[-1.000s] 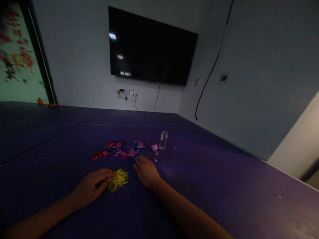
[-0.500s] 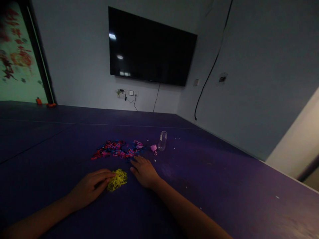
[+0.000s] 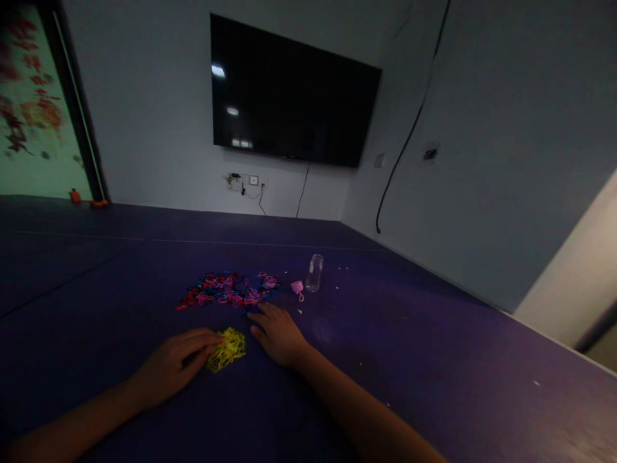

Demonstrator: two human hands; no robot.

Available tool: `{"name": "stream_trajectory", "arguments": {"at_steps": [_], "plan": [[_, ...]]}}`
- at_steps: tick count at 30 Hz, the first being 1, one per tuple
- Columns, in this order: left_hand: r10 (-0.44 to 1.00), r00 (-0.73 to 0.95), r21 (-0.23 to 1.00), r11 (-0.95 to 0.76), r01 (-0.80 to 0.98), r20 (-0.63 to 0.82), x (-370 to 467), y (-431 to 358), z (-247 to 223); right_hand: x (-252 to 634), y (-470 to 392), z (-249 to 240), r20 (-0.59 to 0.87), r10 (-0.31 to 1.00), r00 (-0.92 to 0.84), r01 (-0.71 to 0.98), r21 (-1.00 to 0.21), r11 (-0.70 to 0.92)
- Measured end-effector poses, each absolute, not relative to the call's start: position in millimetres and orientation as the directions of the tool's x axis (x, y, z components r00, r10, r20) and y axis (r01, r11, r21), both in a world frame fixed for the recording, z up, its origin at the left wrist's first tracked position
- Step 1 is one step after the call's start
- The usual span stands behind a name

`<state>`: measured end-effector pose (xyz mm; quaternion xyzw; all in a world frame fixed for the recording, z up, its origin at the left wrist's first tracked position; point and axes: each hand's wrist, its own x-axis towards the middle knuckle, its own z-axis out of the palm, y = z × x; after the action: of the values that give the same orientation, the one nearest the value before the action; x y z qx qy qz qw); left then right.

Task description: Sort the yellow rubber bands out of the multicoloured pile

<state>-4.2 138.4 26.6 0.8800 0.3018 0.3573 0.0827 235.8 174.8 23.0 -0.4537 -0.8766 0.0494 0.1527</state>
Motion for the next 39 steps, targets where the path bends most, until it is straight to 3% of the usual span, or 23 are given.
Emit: {"name": "stream_trajectory", "arguments": {"at_steps": [39], "plan": [[0.607, 0.566, 0.375, -0.793, 0.481, 0.557, -3.5, 136.7, 28.0, 236.5, 176.7, 21.9, 0.211, 0.811, -0.546, 0.787, -0.201, 0.583]]}}
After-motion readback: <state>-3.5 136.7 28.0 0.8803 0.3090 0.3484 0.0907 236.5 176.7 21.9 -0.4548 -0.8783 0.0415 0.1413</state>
